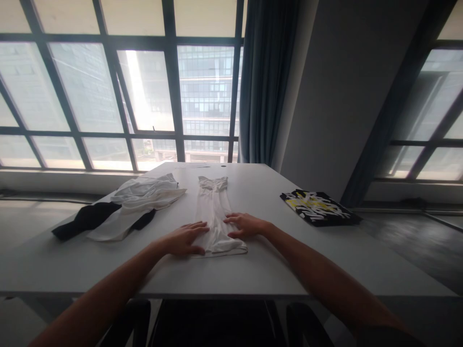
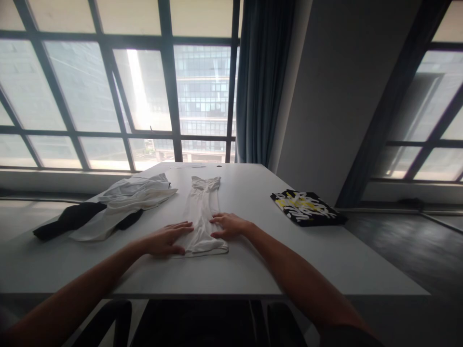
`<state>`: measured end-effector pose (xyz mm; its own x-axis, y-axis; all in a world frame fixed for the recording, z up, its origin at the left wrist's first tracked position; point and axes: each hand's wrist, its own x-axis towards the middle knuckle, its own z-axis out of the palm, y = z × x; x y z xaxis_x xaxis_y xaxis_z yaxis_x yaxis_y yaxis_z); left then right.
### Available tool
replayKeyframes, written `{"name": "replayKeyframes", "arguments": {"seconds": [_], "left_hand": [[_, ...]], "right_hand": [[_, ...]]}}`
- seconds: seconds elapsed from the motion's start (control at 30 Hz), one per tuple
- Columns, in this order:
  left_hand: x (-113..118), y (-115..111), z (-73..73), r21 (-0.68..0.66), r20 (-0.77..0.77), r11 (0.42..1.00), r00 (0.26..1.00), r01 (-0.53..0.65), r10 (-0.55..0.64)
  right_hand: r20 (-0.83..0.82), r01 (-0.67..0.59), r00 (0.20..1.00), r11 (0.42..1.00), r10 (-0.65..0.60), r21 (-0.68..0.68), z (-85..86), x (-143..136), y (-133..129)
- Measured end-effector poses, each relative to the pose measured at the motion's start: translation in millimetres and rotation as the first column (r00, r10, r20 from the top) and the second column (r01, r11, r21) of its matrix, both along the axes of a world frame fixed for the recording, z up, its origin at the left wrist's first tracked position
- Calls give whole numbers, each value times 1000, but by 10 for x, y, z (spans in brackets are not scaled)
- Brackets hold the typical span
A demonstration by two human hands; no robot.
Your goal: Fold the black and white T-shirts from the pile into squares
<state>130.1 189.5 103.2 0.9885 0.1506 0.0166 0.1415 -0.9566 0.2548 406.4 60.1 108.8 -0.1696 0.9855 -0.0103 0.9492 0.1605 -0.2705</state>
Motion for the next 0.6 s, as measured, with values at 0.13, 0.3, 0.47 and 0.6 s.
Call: {"name": "replayKeyframes", "arguments": {"seconds": [0.13, 0.3, 0.47, 0.6], "left_hand": [[3, -49, 38, 18, 44, 1000, 999, 3, -4], [53, 14, -17, 34, 133, 998, 990, -60, 55], [27, -4, 14, 70, 69, 997, 997, -28, 23], [42, -50, 89, -40, 198, 998, 978, -53, 60]], "right_hand": [[-24, -50, 998, 999, 49, -22, 128, 3, -58], [-89, 9, 996, 992, 2, 122, 105, 3, -49], [-11, 33, 999, 991, -32, 127, 31, 19, -16], [-128, 0, 992, 990, 18, 139, 72, 33, -26]]}}
